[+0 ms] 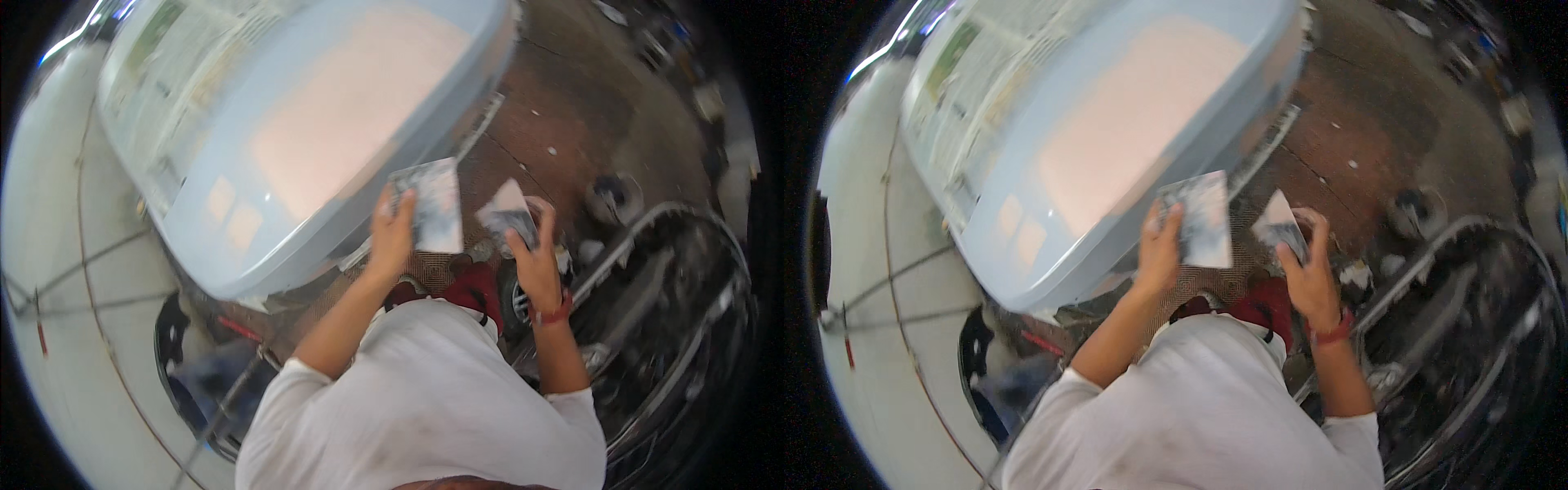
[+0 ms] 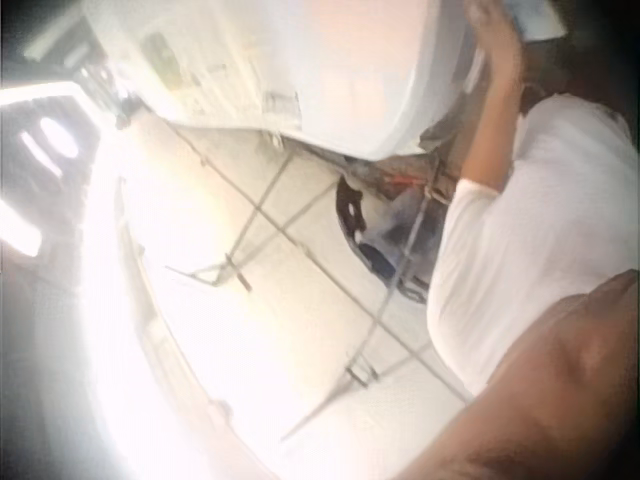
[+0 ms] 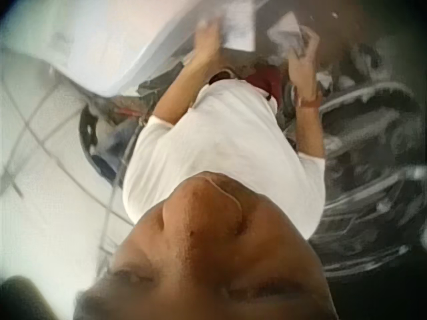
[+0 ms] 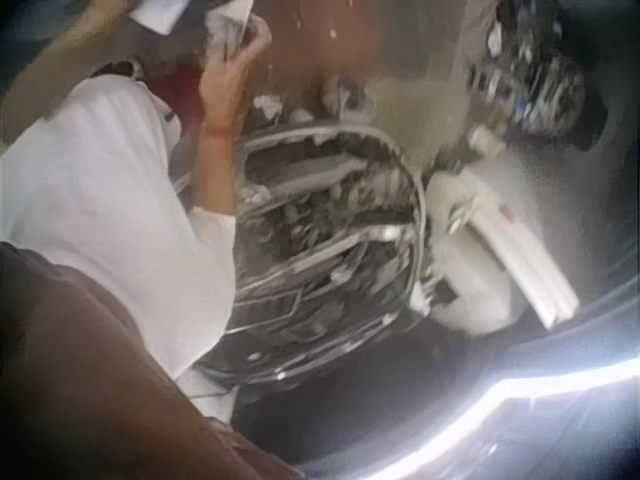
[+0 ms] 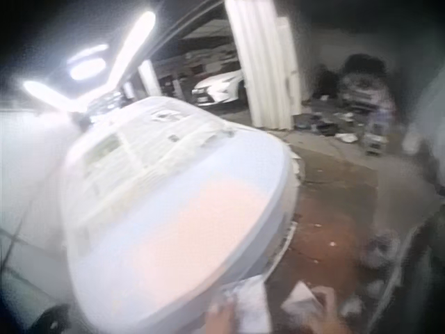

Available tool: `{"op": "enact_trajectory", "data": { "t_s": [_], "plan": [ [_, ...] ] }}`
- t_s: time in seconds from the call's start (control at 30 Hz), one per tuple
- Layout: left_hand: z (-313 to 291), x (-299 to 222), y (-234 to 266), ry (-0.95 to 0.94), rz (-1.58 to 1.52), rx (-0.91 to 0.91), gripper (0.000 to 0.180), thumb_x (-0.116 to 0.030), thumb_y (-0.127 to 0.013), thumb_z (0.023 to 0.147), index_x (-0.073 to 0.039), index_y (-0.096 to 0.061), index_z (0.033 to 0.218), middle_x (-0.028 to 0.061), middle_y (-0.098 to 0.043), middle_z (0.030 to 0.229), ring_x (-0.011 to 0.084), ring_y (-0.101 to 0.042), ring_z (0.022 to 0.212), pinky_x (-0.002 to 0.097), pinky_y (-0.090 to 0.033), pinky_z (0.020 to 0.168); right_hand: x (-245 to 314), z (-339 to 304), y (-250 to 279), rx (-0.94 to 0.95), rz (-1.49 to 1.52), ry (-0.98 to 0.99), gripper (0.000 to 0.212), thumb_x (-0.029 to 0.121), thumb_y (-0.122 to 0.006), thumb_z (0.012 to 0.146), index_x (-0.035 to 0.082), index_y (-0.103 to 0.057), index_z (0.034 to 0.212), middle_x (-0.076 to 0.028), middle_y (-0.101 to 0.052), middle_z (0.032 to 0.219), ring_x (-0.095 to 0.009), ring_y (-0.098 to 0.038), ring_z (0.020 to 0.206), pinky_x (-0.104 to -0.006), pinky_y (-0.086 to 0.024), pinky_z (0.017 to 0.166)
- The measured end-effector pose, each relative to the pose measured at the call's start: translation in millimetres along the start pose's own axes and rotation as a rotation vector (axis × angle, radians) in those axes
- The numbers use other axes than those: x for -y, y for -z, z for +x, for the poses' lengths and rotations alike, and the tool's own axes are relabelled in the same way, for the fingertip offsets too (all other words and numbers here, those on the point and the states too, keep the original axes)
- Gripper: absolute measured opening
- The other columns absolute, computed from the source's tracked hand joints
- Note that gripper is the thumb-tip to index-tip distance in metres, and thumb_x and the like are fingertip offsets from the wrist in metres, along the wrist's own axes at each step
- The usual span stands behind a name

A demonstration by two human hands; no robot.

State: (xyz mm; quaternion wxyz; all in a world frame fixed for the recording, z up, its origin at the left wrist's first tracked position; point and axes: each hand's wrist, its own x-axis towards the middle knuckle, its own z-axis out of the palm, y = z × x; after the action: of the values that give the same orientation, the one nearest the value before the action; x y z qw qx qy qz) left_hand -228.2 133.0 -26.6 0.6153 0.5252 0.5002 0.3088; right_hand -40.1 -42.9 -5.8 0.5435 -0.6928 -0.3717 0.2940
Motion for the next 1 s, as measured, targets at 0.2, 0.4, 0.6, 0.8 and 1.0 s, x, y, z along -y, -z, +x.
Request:
{"op": "enact_trajectory", "data": {
  "t_s": [0.2, 0.4, 0.6, 0.8, 1.0],
  "plan": [
    [25, -40, -115, 0.080, -0.494, 0.153, 0.046, -0.028, -0.060, 0.109, 0.001, -0.053, 0.143, 0.0112, -0.068, 0.124, 0.0170, -0.065, 0.106, 0.0346, -0.054, 0.093, 2, 19, 24, 0.117, -0.529, 0.387, 0.039, -0.002, -0.050, 0.102, -0.004, -0.047, 0.141, -0.023, -0.044, 0.149, -0.040, -0.057, 0.129, -0.0453, -0.045, 0.112],
    [30, -88, -173, 0.006, -0.052, 0.401, 0.045, -0.027, -0.058, 0.109, 0.002, -0.051, 0.143, 0.0114, -0.068, 0.123, 0.0182, -0.064, 0.109, 0.0336, -0.051, 0.100, 4, 73, 111, -0.185, -0.320, -0.008, 0.045, 0.004, -0.055, 0.104, -0.002, -0.044, 0.148, -0.019, -0.042, 0.159, -0.036, -0.057, 0.134, -0.0460, -0.046, 0.112],
    [74, -102, -214, -0.263, -0.008, 0.178, 0.045, -0.034, -0.051, 0.110, 0.003, -0.054, 0.137, 0.0212, -0.068, 0.122, 0.0307, -0.064, 0.115, 0.0415, -0.047, 0.105, -2, 103, 174, -0.113, 0.827, -0.291, 0.048, 0.004, -0.062, 0.103, -0.001, -0.047, 0.148, -0.013, -0.055, 0.149, -0.027, -0.056, 0.135, -0.0416, -0.041, 0.116],
    [120, -99, -255, -0.374, -0.008, -0.042, 0.053, -0.036, -0.054, 0.110, 0.003, -0.051, 0.146, 0.0213, -0.067, 0.131, 0.0309, -0.065, 0.117, 0.0418, -0.048, 0.107, 3, 127, 190, 0.044, 0.184, -0.375, 0.046, 0.019, -0.071, 0.102, -0.003, -0.057, 0.139, -0.010, -0.066, 0.128, -0.020, -0.061, 0.116, -0.0354, -0.046, 0.105],
    [169, -104, -297, 0.011, -0.244, 0.898, 0.043, -0.025, -0.064, 0.107, -0.004, -0.058, 0.144, 0.0046, -0.070, 0.124, 0.0114, -0.064, 0.110, 0.0305, -0.052, 0.098, 4, 206, 265, -0.244, 0.629, -0.116, 0.059, 0.021, -0.076, 0.099, -0.001, -0.049, 0.147, -0.011, -0.065, 0.135, -0.020, -0.064, 0.118, -0.0372, -0.051, 0.103]
  ]
}}
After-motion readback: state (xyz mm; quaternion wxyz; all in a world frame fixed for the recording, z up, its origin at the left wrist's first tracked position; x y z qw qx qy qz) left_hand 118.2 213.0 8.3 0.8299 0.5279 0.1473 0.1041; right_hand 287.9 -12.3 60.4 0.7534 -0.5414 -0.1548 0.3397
